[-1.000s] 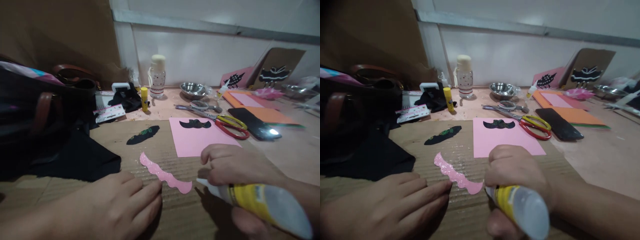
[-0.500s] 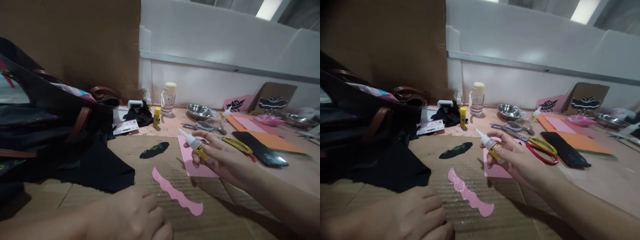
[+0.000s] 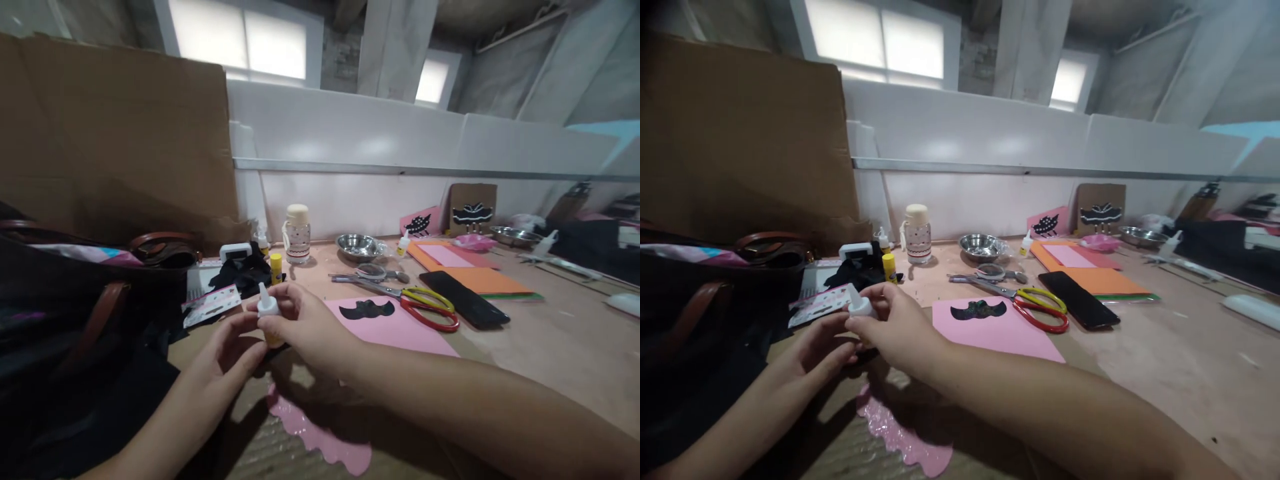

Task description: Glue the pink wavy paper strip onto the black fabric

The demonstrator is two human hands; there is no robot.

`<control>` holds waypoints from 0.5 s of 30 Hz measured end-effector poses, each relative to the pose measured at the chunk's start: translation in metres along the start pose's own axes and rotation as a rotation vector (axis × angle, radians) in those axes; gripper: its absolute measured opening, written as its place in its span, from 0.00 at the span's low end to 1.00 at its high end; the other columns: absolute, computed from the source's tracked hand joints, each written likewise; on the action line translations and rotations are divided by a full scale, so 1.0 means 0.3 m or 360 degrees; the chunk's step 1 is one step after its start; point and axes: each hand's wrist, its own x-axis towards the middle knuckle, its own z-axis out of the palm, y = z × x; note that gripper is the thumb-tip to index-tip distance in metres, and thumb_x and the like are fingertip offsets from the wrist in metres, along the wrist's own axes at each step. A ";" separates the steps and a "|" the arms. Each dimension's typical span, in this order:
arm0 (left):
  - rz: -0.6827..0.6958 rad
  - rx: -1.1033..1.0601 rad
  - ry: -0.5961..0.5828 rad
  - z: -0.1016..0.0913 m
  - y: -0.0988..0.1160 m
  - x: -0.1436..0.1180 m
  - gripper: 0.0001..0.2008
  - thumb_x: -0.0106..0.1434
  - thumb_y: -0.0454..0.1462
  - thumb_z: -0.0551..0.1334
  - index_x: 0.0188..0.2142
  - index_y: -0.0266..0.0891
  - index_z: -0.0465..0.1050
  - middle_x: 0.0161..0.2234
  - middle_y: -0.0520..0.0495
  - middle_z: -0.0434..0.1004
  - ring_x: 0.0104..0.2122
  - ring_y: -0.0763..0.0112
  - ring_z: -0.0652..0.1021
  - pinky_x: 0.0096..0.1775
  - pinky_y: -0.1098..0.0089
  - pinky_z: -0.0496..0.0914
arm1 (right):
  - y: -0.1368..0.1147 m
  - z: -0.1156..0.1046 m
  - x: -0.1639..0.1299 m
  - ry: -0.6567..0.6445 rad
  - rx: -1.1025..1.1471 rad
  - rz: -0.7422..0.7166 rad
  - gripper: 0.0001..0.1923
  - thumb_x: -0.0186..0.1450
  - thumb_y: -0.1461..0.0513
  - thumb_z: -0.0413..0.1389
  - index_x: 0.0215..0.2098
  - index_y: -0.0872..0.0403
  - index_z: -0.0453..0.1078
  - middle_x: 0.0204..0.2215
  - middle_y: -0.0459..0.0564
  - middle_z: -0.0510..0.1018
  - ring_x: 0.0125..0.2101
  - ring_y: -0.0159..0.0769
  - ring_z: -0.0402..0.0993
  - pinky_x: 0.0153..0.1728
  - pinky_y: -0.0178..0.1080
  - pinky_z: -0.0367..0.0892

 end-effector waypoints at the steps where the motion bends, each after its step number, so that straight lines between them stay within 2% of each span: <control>1: -0.0002 0.0029 0.0036 -0.003 -0.008 0.006 0.23 0.70 0.54 0.62 0.57 0.46 0.65 0.56 0.42 0.75 0.48 0.58 0.81 0.45 0.62 0.79 | -0.001 -0.017 0.032 0.0015 -0.0076 -0.0024 0.15 0.67 0.62 0.62 0.49 0.50 0.64 0.49 0.52 0.82 0.50 0.40 0.81 0.48 0.42 0.77; 5: -0.0001 0.0161 0.0064 -0.003 0.004 0.004 0.21 0.70 0.51 0.61 0.56 0.45 0.66 0.54 0.42 0.75 0.48 0.59 0.80 0.50 0.59 0.77 | 0.009 -0.156 0.173 0.0122 -0.0550 -0.0069 0.18 0.65 0.64 0.67 0.51 0.51 0.71 0.49 0.51 0.81 0.50 0.42 0.78 0.55 0.49 0.72; 7: 0.0005 0.0220 0.0026 0.003 0.026 -0.004 0.19 0.69 0.50 0.61 0.55 0.44 0.68 0.50 0.43 0.77 0.48 0.59 0.80 0.50 0.59 0.77 | 0.035 -0.223 0.230 0.0200 -0.0758 0.0000 0.17 0.70 0.60 0.62 0.55 0.55 0.71 0.52 0.54 0.78 0.49 0.45 0.77 0.51 0.53 0.74; 8: 0.0012 0.0245 0.0005 0.007 0.038 -0.007 0.19 0.69 0.49 0.61 0.54 0.43 0.69 0.48 0.43 0.78 0.47 0.59 0.80 0.49 0.59 0.78 | 0.054 -0.247 0.250 0.0231 -0.0831 0.0039 0.17 0.72 0.57 0.60 0.57 0.54 0.71 0.54 0.55 0.76 0.49 0.44 0.77 0.49 0.52 0.75; 11: 0.0033 0.0335 -0.0042 0.017 0.072 -0.013 0.17 0.67 0.47 0.61 0.51 0.42 0.72 0.45 0.43 0.80 0.46 0.59 0.81 0.50 0.59 0.78 | 0.115 -0.275 0.278 0.0262 -0.0971 0.0098 0.19 0.73 0.56 0.59 0.59 0.54 0.70 0.56 0.56 0.75 0.50 0.45 0.77 0.49 0.52 0.76; 15: 0.0065 0.0464 -0.0075 0.024 0.097 -0.014 0.15 0.66 0.45 0.59 0.48 0.42 0.74 0.45 0.43 0.81 0.46 0.59 0.81 0.51 0.59 0.78 | 0.155 -0.264 0.275 0.0258 -0.1100 0.0155 0.19 0.73 0.56 0.60 0.59 0.54 0.70 0.56 0.55 0.75 0.49 0.45 0.77 0.48 0.52 0.76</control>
